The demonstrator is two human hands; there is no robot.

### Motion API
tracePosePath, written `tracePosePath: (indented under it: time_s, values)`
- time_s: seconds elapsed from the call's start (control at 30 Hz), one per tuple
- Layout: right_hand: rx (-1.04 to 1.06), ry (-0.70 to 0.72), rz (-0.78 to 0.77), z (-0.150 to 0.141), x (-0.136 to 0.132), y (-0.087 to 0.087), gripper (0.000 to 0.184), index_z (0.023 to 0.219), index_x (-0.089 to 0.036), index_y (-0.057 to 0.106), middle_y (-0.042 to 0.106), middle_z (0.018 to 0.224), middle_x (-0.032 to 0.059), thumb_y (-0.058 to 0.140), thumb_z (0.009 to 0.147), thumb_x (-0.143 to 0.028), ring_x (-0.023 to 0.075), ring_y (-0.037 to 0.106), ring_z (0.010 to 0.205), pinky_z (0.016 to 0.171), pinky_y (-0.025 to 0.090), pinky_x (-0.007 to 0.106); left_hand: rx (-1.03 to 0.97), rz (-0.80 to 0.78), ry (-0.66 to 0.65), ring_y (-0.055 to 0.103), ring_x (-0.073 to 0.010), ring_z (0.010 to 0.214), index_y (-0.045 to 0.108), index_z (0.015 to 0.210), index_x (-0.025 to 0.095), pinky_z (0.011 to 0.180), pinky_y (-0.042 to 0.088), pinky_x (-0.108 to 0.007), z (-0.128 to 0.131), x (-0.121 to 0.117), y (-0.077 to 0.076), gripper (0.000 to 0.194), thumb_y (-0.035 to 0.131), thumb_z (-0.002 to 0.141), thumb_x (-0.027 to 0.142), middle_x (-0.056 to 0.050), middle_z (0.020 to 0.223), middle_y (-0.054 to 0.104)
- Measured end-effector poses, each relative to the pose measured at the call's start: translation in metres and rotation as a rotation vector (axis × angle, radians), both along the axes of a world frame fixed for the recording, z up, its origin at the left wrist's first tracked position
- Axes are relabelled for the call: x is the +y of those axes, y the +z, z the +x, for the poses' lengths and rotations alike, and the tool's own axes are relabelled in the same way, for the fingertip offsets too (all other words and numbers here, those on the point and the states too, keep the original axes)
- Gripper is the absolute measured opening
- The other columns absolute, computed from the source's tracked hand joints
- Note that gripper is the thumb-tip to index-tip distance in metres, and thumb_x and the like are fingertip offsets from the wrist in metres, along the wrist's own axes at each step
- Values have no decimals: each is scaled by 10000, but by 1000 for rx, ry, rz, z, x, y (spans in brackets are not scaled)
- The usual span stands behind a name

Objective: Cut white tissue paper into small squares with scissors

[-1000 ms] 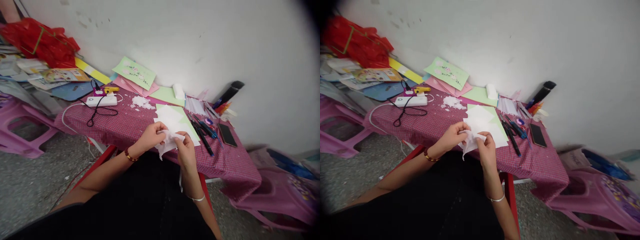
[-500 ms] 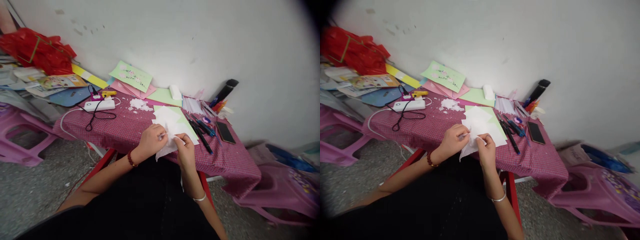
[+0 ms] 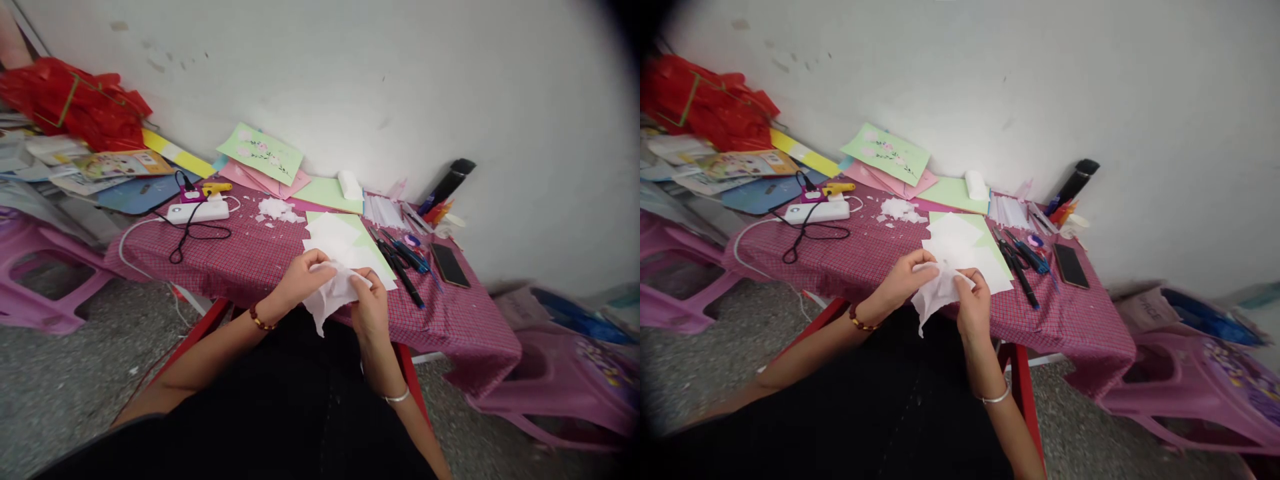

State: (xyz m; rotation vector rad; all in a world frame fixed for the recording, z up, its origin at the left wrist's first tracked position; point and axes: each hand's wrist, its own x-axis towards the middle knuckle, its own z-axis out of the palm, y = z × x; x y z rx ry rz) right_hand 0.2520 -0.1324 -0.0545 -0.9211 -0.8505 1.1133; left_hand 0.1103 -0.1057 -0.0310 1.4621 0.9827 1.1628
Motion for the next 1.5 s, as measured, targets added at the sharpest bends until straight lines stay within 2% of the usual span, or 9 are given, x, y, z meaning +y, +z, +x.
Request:
tracePosePath:
  time_s: [0.17,0.27,0.57,0.77,0.93,1.13,1.3,1.43,1.5]
  values:
    - [-21,-31,17,4,2,1,150,697,-204,546,536,593,-69,685,698,-261,98,432,496,492,341,227,415,110,-100,535,-129,681,614,873,162,590,391,-222,-4,0,-3,200,607,690,242,4,776,613]
    - [-49,-94,29,9,6,2,160,701,-207,525,516,611,-69,671,714,-271,96,431,505,494,347,226,601,132,-171,472,-109,571,590,705,154,522,329,-219,-7,3,-10,86,563,710,236,22,620,548]
    - [-524,-152,254,31,8,2,447,1217,-261,486,553,1139,72,623,792,-252,203,586,965,860,485,381,141,-272,-183,507,-61,447,544,668,134,466,411,-170,-3,6,-7,91,508,742,173,10,563,579]
    - [-1112,142,368,39,-25,50,401,1274,-284,526,591,798,8,475,896,-162,168,549,652,656,461,313,149,-201,-185,526,-54,450,572,675,112,450,405,-149,-7,8,6,99,508,743,143,-2,565,602]
    - [-1444,254,322,37,-13,63,405,1191,-251,617,710,963,46,459,849,-104,191,626,687,684,453,327,195,-123,-233,556,-73,484,594,694,107,470,436,-165,-16,14,23,75,542,720,153,-6,569,615]
    - [-1223,425,414,28,12,52,386,1092,-268,674,728,1032,17,501,797,-87,184,654,753,754,487,322,16,-189,-298,534,-68,442,599,685,118,446,418,-171,-27,26,26,77,547,715,166,-20,572,645]
    - [-993,231,396,32,26,48,208,738,-223,728,725,784,27,553,849,-203,173,644,634,622,493,304,-28,-276,-263,525,-77,438,582,688,109,472,442,-211,-34,34,15,112,511,731,185,-54,613,646]
    - [-789,197,324,43,50,50,222,655,-210,722,697,714,23,601,831,-272,163,628,607,610,496,307,154,142,140,646,-171,805,571,1001,116,697,527,-308,-39,47,23,287,584,747,248,-139,1015,667]
    - [-758,234,318,49,67,51,275,575,-203,704,688,711,30,621,820,-296,174,635,681,673,498,318,271,436,179,575,-232,1116,485,1239,152,896,493,-373,-37,54,40,532,619,730,231,-154,1290,554]
